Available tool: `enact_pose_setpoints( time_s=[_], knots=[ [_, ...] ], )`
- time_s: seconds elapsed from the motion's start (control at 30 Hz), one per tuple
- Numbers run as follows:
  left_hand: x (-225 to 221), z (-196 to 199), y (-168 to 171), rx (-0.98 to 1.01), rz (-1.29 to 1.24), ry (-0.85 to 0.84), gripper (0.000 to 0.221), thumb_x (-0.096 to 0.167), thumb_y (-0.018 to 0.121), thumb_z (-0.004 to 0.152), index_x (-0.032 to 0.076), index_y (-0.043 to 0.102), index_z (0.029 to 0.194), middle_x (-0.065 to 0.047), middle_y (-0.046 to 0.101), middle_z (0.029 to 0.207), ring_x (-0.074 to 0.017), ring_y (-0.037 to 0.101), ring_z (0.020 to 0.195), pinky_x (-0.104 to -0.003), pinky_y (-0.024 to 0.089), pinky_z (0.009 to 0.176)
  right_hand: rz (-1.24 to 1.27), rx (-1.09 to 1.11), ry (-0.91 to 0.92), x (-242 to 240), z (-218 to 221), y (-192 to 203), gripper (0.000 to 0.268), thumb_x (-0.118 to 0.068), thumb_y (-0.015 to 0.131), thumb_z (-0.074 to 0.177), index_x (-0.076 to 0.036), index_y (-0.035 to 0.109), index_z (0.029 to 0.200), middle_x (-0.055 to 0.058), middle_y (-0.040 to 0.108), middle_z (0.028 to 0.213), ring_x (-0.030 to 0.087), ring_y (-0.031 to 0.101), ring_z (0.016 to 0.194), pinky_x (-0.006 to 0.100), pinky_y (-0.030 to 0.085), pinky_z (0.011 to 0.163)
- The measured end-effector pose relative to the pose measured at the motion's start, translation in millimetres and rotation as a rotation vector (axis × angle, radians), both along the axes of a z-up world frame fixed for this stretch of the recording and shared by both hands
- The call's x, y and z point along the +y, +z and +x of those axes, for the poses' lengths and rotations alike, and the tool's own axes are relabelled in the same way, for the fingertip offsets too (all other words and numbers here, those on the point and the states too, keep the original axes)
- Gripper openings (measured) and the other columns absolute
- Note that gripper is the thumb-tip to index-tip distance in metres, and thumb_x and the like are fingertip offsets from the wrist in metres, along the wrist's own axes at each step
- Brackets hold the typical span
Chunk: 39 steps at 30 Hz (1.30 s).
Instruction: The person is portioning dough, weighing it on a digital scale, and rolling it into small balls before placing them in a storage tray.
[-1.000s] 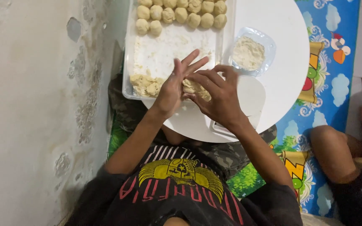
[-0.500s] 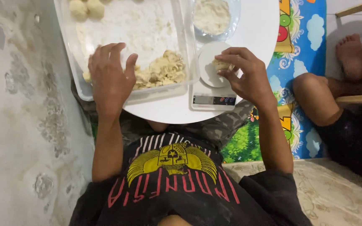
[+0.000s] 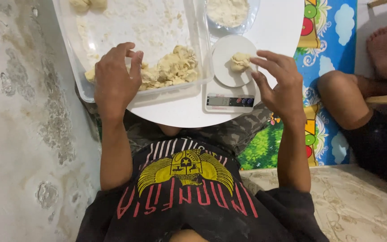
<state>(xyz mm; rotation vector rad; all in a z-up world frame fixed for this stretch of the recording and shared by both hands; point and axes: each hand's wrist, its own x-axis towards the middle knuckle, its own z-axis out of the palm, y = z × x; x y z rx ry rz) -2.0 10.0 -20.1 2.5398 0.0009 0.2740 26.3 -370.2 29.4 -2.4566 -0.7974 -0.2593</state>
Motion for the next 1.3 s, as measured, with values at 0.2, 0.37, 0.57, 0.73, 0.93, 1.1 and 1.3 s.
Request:
enact_pose_setpoints(
  time_s=[0.2,0.37,0.57,0.73,0.93,1.1,1.3],
  knots=[
    [0.7,0.8,2.6,0.07,-0.038,0.02,0.033,0.027,0.056,0.112,0.001,0.067,0.13,-0.009,0.076,0.105,-0.0321,0.071,0.097,-0.056,0.051,0.088,0.004,0.005,-0.068,-3.0,-21.6,18.5,0.019,-0.011,0.067,0.111,-0.001,0.073,0.126,0.02,0.069,0.131,0.038,0.064,0.122,0.051,0.052,0.102],
    [0.6,2.1,2.3,0.057,-0.047,0.031,0.032,0.025,0.056,0.111,0.0,0.067,0.129,-0.012,0.076,0.105,-0.0314,0.071,0.094,-0.053,0.052,0.082,-0.001,-0.004,-0.077,-11.7,-33.5,17.4,0.018,-0.009,0.067,0.113,0.002,0.073,0.125,0.023,0.071,0.129,0.039,0.066,0.122,0.051,0.053,0.103],
    [1.5,-1.0,7.1,0.086,-0.059,0.048,0.035,0.029,0.057,0.109,0.003,0.066,0.13,-0.008,0.075,0.104,-0.0305,0.071,0.095,-0.054,0.051,0.086,-0.016,0.052,-0.119,-19.4,-44.1,9.3,0.019,-0.007,0.069,0.112,0.001,0.073,0.128,0.022,0.071,0.132,0.037,0.065,0.125,0.051,0.053,0.105],
    [-1.0,1.2,10.3,0.063,-0.053,0.032,0.036,0.03,0.056,0.11,0.002,0.067,0.13,-0.01,0.076,0.107,-0.0287,0.072,0.096,-0.051,0.055,0.082,-0.063,0.065,-0.145,-19.6,-41.0,11.9,0.021,-0.009,0.07,0.11,-0.001,0.075,0.128,0.02,0.072,0.13,0.035,0.065,0.124,0.048,0.054,0.101],
    [-1.7,-0.1,17.7,0.1,-0.047,0.004,0.036,0.033,0.053,0.116,0.001,0.067,0.126,-0.016,0.073,0.096,-0.0367,0.074,0.09,-0.05,0.056,0.08,0.074,0.114,-0.128,-22.7,-37.1,5.8,0.018,-0.01,0.072,0.106,-0.01,0.078,0.123,0.013,0.074,0.112,0.04,0.069,0.105,0.052,0.054,0.094],
    [-3.3,1.1,18.5,0.085,-0.049,0.029,0.035,0.03,0.057,0.115,-0.001,0.069,0.126,-0.018,0.071,0.094,-0.0377,0.074,0.09,-0.048,0.058,0.078,0.019,0.078,-0.164,-32.3,-34.4,-4.1,0.019,-0.016,0.082,0.096,-0.017,0.08,0.115,0.004,0.077,0.107,0.029,0.071,0.092,0.041,0.057,0.082],
    [-3.5,-2.3,22.3,0.102,-0.07,0.053,0.034,0.03,0.058,0.114,0.001,0.071,0.126,-0.015,0.068,0.091,-0.0338,0.074,0.086,-0.045,0.059,0.076,0.088,0.055,-0.024,12.7,-1.5,25.5,0.016,-0.003,0.078,0.095,-0.009,0.081,0.11,0.014,0.076,0.099,0.031,0.072,0.082,0.039,0.058,0.073]
  ],
)
